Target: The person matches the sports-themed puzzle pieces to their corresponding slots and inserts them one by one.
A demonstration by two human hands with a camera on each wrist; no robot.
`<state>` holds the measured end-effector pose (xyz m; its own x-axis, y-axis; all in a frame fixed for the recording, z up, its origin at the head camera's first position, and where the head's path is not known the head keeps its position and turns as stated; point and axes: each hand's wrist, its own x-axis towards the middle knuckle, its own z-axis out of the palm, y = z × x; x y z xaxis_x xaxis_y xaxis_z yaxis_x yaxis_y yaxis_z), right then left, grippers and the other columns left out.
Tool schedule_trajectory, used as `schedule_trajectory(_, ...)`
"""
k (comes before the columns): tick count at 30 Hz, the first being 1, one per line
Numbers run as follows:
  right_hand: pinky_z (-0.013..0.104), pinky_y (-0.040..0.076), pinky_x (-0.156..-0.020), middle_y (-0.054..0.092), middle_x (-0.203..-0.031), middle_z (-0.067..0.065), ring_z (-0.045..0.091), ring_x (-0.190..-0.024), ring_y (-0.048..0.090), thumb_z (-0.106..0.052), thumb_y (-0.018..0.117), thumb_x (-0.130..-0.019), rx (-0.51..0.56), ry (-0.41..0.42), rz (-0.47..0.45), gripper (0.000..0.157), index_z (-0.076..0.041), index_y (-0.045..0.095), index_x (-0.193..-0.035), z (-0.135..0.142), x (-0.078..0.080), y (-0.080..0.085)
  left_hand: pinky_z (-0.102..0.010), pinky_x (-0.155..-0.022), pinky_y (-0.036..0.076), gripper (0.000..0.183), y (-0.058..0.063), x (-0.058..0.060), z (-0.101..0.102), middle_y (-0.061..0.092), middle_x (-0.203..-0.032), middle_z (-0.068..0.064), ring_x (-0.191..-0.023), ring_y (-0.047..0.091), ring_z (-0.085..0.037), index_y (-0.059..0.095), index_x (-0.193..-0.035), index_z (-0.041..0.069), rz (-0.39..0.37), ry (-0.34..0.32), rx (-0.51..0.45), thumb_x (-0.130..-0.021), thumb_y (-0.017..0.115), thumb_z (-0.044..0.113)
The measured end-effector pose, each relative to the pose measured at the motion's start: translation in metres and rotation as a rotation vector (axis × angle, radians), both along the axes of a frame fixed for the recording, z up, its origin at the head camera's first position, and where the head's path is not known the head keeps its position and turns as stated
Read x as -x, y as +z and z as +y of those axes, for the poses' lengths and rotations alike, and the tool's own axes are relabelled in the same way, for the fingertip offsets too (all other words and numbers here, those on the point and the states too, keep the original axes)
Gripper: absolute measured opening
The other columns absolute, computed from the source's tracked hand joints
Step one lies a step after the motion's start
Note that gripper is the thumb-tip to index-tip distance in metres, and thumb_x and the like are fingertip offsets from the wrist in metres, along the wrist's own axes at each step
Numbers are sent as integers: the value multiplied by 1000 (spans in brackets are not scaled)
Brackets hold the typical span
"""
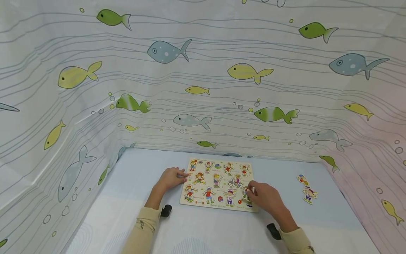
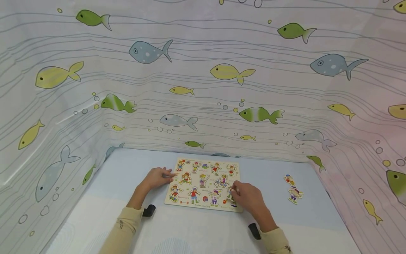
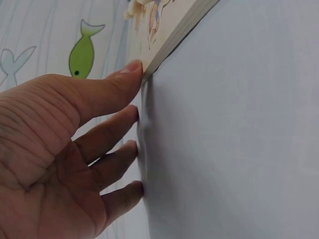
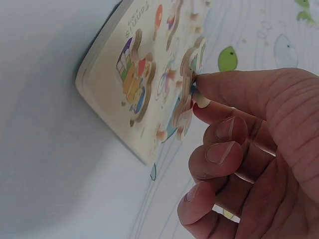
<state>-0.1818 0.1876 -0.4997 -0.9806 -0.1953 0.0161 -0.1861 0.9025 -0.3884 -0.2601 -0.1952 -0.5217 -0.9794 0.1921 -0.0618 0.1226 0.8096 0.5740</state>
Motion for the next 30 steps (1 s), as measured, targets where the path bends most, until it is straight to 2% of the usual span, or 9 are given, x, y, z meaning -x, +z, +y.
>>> schedule_trajectory(18, 26, 29, -44, 47, -57, -8, 10, -49, 41, -28, 71, -92, 12, 51, 1, 12, -19, 66, -99, -18, 7, 10, -55, -114, 27, 24, -2, 0, -1, 61, -131, -9, -135, 43, -40, 77, -108, 16, 7, -11, 0, -85, 77, 21)
schedule_trajectory(26, 25, 30, -44, 46, -59, -11, 7, -50, 40, -26, 72, -91, 3, 110, 67, 13, -18, 67, -100, -28, 9, 8, -53, -112, 32, 24, -5, 2, -2, 64, -127, -9, -132, 45, -40, 78, -106, 15, 37, -28, -7, -84, 79, 21)
schedule_trajectory(30, 24, 29, -44, 44, -58, -12, 6, -49, 38, -24, 72, -91, 15, 138, 94, 10, -19, 68, -98, -35, 10, 7, -53, -113, 31, 24, -4, 2, -2, 64, -127, -9, -133, 45, -39, 78, -106, 14, 38, -29, -20, -83, 79, 21)
